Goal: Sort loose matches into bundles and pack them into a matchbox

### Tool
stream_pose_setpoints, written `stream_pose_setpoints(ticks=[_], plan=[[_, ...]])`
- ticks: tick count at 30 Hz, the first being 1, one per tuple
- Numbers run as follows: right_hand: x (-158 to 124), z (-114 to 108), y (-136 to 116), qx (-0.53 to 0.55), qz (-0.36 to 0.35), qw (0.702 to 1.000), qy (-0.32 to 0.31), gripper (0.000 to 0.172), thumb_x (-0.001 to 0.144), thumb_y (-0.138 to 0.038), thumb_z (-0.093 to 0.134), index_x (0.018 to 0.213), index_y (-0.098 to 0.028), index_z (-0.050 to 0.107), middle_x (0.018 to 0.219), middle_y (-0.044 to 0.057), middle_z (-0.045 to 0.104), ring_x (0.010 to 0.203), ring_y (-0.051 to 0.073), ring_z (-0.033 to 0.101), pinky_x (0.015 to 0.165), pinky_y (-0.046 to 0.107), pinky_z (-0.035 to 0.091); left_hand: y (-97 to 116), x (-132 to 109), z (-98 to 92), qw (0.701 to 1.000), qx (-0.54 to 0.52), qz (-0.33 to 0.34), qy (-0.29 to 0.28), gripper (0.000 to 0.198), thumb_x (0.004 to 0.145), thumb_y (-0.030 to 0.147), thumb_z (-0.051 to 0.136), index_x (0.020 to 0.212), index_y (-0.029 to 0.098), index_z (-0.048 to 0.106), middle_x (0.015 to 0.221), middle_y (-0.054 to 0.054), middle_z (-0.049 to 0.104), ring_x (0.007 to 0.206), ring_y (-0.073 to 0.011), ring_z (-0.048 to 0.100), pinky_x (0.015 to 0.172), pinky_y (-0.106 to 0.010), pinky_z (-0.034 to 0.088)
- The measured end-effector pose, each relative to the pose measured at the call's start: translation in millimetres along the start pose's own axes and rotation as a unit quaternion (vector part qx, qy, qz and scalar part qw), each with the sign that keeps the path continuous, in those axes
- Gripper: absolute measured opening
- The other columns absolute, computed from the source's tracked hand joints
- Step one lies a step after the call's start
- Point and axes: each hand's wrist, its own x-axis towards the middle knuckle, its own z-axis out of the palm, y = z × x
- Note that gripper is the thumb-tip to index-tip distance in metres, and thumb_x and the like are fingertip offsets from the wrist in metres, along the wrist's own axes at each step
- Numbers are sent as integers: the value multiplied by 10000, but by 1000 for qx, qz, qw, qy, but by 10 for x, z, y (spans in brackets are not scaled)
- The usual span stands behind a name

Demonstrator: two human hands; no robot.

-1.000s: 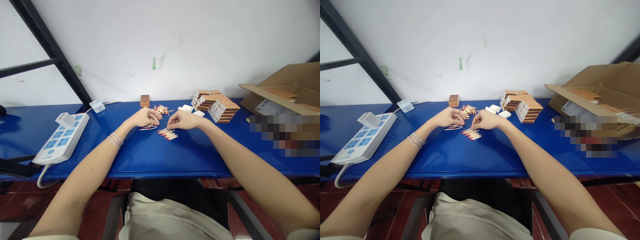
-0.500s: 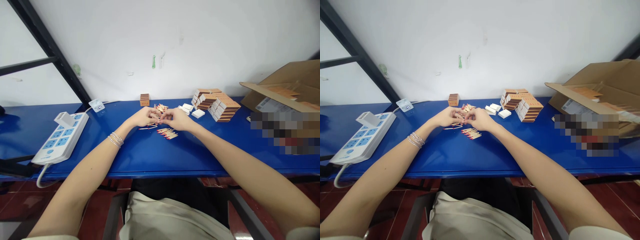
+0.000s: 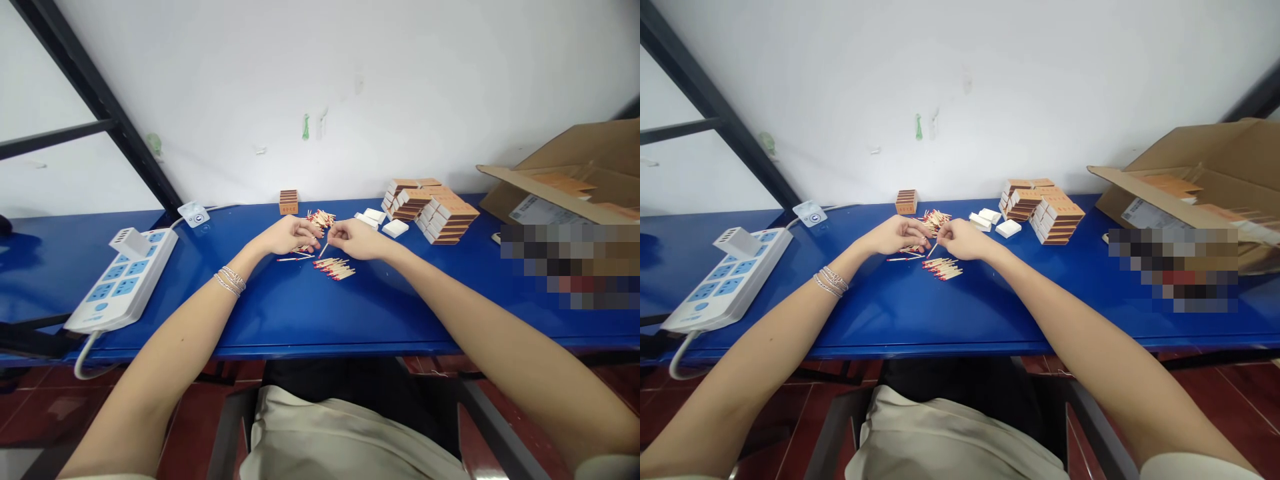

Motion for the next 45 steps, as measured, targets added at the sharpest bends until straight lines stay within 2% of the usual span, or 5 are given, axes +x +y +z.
stream_pose_setpoints(ticks=[5,11,21,33,45], plan=[[-42,-172,81,-19,-45,993,-107,144,734,-252,619,779,-150,711,675,19,665,579,114,525,571,242,391,-19,11,8,1000,3,-6,5,220,769,115,669,985,69,660,815,-112,726,733,-145,690,745,-307,543],[-45,-87,28,-34,-92,993,-66,230,772,-303,617,903,-156,736,831,44,716,669,127,573,622,240,424,-46,26,-3,999,42,13,1,242,792,136,635,1027,83,659,861,-122,734,756,-149,692,719,-284,535],[-123,-45,-74,-35,-88,985,-142,169,772,-235,602,830,-163,743,781,20,724,641,126,602,601,227,429,-23,-2,0,998,62,5,30,255,764,124,655,1015,80,658,821,-110,738,790,-154,694,768,-300,534],[-72,95,-77,6,-119,993,-22,148,771,-207,603,823,-148,728,746,29,703,630,122,566,624,240,418,58,-70,-106,972,230,15,53,309,720,193,677,1015,104,689,809,-79,730,687,-143,648,632,-255,490],[15,253,-161,-47,-137,989,-42,161,733,-92,569,770,-148,715,718,17,686,623,110,532,621,227,388,296,-195,-198,913,404,21,47,304,719,222,636,1002,156,725,971,-62,730,802,-158,633,727,-268,456]])
